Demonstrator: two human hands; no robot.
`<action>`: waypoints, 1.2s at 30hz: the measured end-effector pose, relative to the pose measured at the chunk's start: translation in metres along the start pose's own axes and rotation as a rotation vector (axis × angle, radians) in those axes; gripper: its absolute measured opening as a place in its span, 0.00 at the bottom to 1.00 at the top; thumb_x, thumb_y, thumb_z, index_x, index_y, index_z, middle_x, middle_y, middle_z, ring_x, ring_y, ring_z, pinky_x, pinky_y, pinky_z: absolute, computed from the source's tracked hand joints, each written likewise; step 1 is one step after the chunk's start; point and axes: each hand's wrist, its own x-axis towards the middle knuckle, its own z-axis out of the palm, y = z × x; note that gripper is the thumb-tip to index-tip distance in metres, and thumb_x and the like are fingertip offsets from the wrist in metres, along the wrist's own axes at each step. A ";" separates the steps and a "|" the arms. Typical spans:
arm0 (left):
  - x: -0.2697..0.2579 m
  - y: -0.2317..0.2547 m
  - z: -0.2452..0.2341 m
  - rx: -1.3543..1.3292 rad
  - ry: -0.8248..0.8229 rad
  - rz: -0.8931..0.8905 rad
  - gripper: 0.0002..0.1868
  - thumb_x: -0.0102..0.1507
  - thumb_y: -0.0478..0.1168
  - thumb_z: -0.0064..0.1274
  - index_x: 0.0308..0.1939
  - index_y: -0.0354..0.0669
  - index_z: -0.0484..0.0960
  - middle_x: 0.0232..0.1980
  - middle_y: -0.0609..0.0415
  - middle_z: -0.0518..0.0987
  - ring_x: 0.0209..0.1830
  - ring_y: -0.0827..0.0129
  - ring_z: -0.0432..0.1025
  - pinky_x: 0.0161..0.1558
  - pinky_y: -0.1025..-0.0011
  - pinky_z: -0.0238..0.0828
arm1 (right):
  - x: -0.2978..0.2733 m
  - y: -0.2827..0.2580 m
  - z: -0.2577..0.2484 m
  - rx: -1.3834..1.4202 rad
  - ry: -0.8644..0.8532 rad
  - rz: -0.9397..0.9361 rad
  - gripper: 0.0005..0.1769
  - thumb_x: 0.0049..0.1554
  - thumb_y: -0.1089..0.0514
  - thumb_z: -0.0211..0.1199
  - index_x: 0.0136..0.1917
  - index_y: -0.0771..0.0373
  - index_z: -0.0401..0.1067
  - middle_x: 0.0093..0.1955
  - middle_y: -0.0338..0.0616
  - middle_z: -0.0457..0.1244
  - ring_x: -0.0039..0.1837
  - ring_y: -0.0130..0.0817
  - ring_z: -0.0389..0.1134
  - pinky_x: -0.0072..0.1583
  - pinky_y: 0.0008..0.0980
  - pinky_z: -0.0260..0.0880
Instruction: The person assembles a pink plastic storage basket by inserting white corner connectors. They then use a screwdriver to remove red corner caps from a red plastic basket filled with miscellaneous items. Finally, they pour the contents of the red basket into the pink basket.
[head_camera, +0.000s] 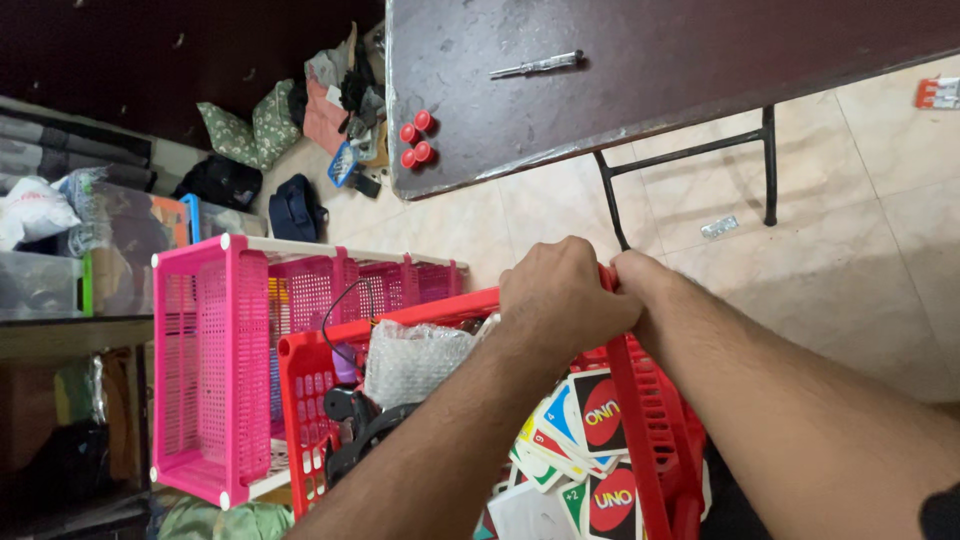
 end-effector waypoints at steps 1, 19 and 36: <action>0.000 -0.001 0.001 -0.011 0.017 0.005 0.18 0.50 0.54 0.57 0.34 0.47 0.89 0.40 0.43 0.86 0.44 0.52 0.81 0.52 0.54 0.75 | -0.001 -0.001 0.000 0.001 0.010 -0.004 0.29 0.62 0.33 0.42 0.57 0.55 0.73 0.49 0.46 0.68 0.49 0.42 0.69 0.54 0.55 0.71; -0.008 -0.011 -0.008 0.038 0.016 -0.015 0.35 0.47 0.67 0.57 0.35 0.35 0.85 0.39 0.39 0.85 0.42 0.51 0.81 0.48 0.55 0.78 | 0.024 -0.013 -0.011 -0.064 0.129 0.001 0.31 0.61 0.31 0.43 0.57 0.53 0.73 0.49 0.44 0.68 0.50 0.41 0.69 0.53 0.54 0.70; -0.014 -0.005 -0.005 0.010 0.088 0.059 0.31 0.51 0.61 0.57 0.30 0.30 0.86 0.33 0.33 0.83 0.38 0.46 0.81 0.48 0.55 0.78 | 0.011 -0.014 0.000 -0.039 0.111 -0.026 0.32 0.61 0.29 0.43 0.57 0.52 0.74 0.49 0.42 0.68 0.50 0.40 0.68 0.53 0.53 0.70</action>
